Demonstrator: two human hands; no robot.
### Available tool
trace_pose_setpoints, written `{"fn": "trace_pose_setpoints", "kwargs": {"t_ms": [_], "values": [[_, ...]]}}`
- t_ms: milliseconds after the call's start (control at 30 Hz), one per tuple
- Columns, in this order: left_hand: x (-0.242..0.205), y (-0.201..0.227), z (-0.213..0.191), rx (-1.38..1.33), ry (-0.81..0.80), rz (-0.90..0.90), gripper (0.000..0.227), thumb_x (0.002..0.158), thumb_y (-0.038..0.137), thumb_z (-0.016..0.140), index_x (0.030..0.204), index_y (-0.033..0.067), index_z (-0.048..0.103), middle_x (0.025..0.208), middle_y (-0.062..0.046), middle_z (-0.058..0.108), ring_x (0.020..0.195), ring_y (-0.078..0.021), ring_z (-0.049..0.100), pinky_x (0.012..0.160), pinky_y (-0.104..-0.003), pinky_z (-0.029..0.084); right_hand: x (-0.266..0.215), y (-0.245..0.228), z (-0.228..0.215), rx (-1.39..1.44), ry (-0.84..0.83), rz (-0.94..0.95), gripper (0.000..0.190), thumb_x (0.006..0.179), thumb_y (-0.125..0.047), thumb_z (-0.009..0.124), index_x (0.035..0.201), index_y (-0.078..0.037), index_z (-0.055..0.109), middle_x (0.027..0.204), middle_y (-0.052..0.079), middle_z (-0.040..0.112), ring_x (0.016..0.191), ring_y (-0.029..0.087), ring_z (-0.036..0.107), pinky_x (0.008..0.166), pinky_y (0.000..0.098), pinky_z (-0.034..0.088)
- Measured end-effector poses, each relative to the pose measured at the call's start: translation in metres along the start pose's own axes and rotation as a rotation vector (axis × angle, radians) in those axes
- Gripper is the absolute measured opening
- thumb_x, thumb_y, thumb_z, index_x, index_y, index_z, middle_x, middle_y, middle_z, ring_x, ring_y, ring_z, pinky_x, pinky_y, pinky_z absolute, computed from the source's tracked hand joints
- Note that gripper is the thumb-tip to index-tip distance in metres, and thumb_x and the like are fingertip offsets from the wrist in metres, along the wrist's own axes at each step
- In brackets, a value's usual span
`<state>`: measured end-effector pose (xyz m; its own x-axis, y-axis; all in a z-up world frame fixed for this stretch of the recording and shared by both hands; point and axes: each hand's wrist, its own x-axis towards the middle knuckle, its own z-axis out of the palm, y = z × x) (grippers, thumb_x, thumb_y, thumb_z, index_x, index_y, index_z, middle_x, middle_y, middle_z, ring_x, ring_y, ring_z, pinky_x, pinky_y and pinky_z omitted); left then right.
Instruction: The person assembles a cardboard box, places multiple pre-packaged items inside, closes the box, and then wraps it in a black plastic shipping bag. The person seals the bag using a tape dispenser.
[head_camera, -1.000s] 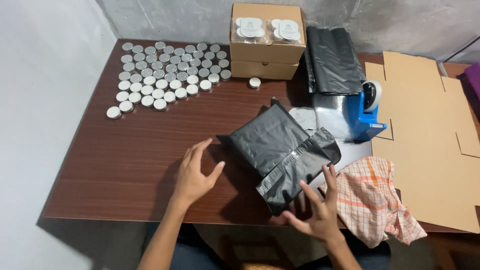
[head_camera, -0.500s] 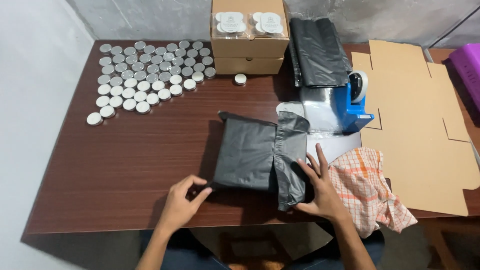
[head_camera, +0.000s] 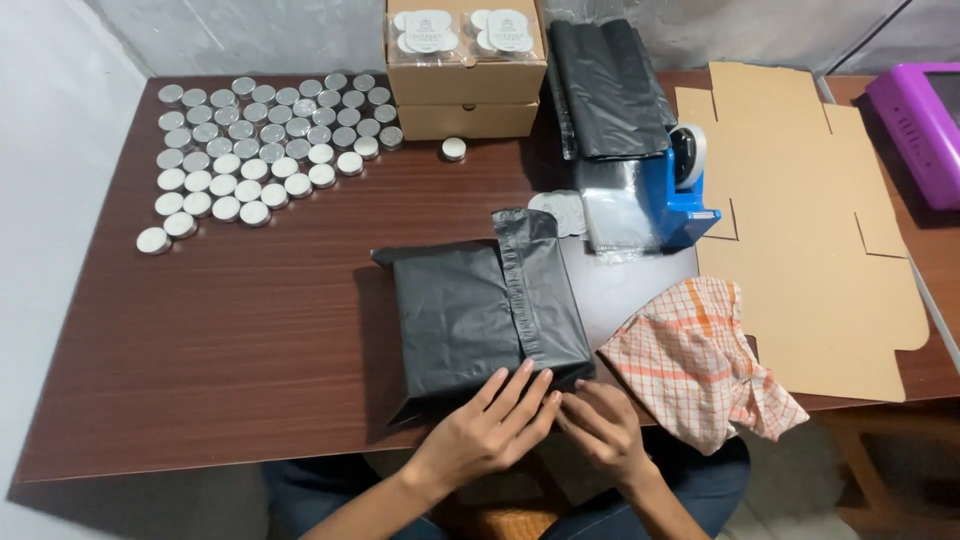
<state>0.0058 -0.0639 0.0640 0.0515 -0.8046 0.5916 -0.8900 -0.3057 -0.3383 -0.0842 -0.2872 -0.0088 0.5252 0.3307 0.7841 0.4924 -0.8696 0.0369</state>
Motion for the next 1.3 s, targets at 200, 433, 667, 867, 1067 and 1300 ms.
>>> {"fn": "trace_pose_setpoints", "kwargs": {"t_ms": [200,433,667,867,1067,1300], "values": [[0.004,-0.007,0.023,0.071,0.161,0.163,0.022,0.106,0.014,0.055,0.118,0.0082,0.073,0.112,-0.008,0.070,0.104,-0.0213,0.069,0.093,-0.030,0.055,-0.001,0.007,-0.015,0.225,0.118,0.306,0.017,0.096,-0.015,0.061,0.102,-0.003,0.071,0.103,0.013,0.071,0.095,0.030,0.070,0.087,0.0392,0.058],[0.014,-0.006,0.024,0.076,0.233,0.145,0.024,0.105,0.010,0.055,0.104,0.0034,0.077,0.106,-0.005,0.072,0.099,-0.0180,0.069,0.088,-0.026,0.055,-0.009,0.037,-0.004,0.116,-0.124,0.184,0.036,0.098,-0.012,0.068,0.133,-0.019,0.068,0.123,0.020,0.050,0.107,0.030,0.062,0.089,0.0393,0.060],[0.004,-0.010,0.039,0.114,0.296,0.224,0.007,0.096,0.008,0.077,0.101,0.0027,0.078,0.093,-0.005,0.074,0.082,-0.0110,0.065,0.070,-0.021,0.048,-0.009,0.042,-0.012,-0.024,0.004,0.001,0.031,0.097,0.007,0.064,0.121,-0.013,0.072,0.096,0.010,0.062,0.090,0.028,0.068,0.080,0.0388,0.061],[0.000,-0.015,0.044,0.163,0.286,0.289,0.012,0.095,0.015,0.082,0.096,0.0036,0.078,0.090,0.001,0.071,0.074,-0.0077,0.056,0.066,-0.021,0.043,-0.025,0.056,-0.021,0.141,-0.070,-0.062,0.020,0.091,0.007,0.073,0.110,0.003,0.068,0.084,0.014,0.053,0.069,0.024,0.061,0.063,0.0357,0.064],[-0.001,-0.019,0.044,0.245,0.206,0.354,0.010,0.100,0.014,0.069,0.098,0.0114,0.079,0.093,0.002,0.066,0.086,-0.0096,0.054,0.075,-0.025,0.041,-0.025,0.048,-0.019,0.214,-0.151,0.314,0.016,0.085,0.008,0.056,0.088,-0.005,0.065,0.096,0.014,0.056,0.065,0.019,0.058,0.053,0.0273,0.049],[0.001,-0.013,0.039,0.128,0.054,0.317,0.045,0.095,0.012,0.033,0.114,0.0018,0.073,0.126,-0.008,0.065,0.107,-0.0228,0.062,0.090,-0.034,0.052,-0.021,0.027,0.005,0.365,-0.078,0.629,0.049,0.085,-0.015,0.083,0.125,-0.002,0.058,0.121,0.016,0.060,0.110,0.028,0.064,0.099,0.0374,0.054]]}}
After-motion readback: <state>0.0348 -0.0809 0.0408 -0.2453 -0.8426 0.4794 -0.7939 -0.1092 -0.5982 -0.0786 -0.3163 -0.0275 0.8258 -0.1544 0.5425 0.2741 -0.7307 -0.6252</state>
